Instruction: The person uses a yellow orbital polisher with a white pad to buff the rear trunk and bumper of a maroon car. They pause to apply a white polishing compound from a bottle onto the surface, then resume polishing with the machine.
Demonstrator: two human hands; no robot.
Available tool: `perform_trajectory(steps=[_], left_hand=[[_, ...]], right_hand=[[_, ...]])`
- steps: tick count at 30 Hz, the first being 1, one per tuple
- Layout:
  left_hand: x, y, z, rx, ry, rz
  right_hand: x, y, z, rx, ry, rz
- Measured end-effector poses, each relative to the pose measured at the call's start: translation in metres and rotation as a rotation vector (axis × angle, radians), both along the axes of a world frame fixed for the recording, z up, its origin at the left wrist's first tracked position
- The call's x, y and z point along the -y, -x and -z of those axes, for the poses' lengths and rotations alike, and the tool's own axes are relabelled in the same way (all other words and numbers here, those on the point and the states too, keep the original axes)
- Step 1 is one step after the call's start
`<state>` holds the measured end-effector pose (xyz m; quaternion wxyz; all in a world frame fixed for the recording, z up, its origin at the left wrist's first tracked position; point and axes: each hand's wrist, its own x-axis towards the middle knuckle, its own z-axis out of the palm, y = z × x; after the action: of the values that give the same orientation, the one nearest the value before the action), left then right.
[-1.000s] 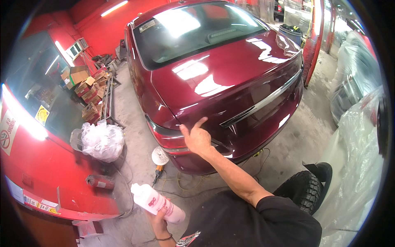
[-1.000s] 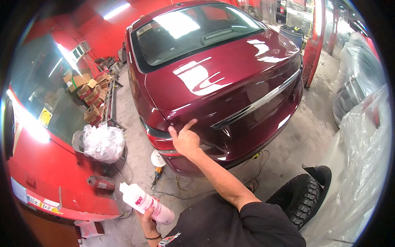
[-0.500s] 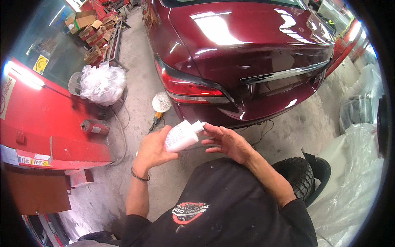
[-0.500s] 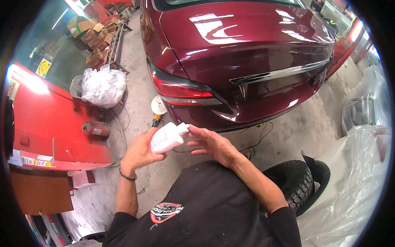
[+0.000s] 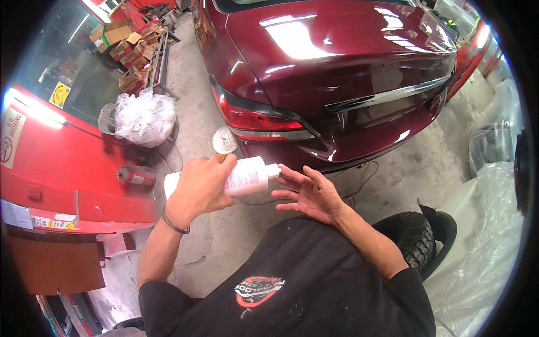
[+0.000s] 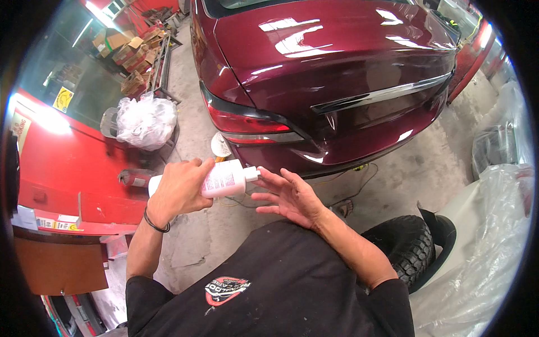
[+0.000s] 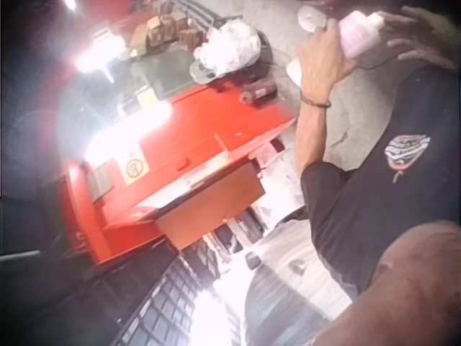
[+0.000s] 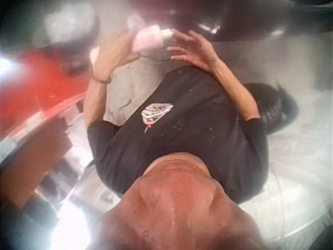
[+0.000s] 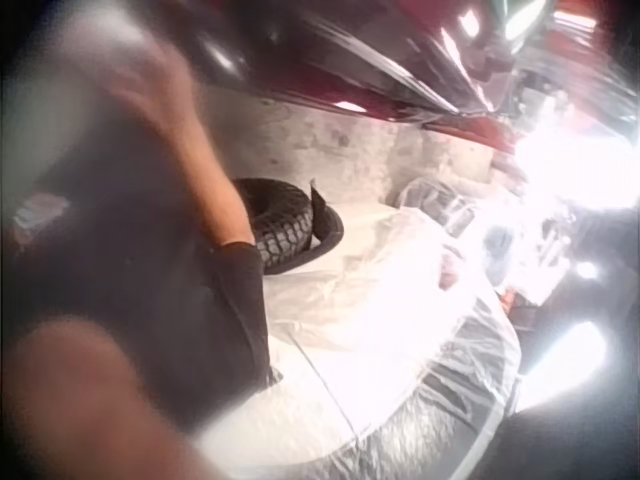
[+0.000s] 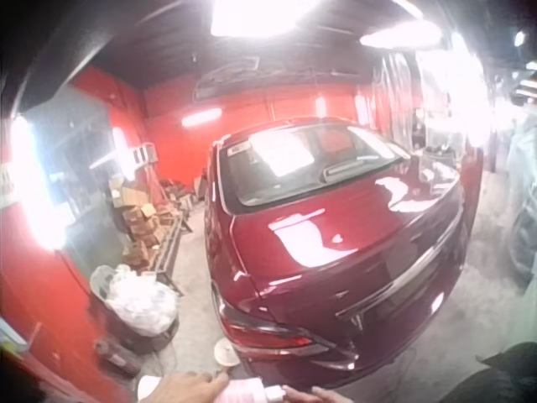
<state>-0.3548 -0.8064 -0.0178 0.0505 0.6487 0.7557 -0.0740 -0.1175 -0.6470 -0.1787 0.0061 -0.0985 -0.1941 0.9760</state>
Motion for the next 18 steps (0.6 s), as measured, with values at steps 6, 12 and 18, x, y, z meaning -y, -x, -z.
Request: perform_trajectory(steps=[6, 12, 18], left_hand=[[-0.015, -0.002, -0.008, -0.042, 0.081, 0.009], [-0.022, 0.005, -0.001, -0.016, 0.124, 0.006], [-0.024, 0.028, 0.033, 0.286, 0.026, -0.049]], right_hand=[[-0.002, 0.003, 0.011, -0.039, 0.089, 0.011], [-0.005, 0.006, 0.021, -0.029, 0.094, 0.008], [-0.010, 0.007, 0.030, -0.097, 0.179, 0.061]])
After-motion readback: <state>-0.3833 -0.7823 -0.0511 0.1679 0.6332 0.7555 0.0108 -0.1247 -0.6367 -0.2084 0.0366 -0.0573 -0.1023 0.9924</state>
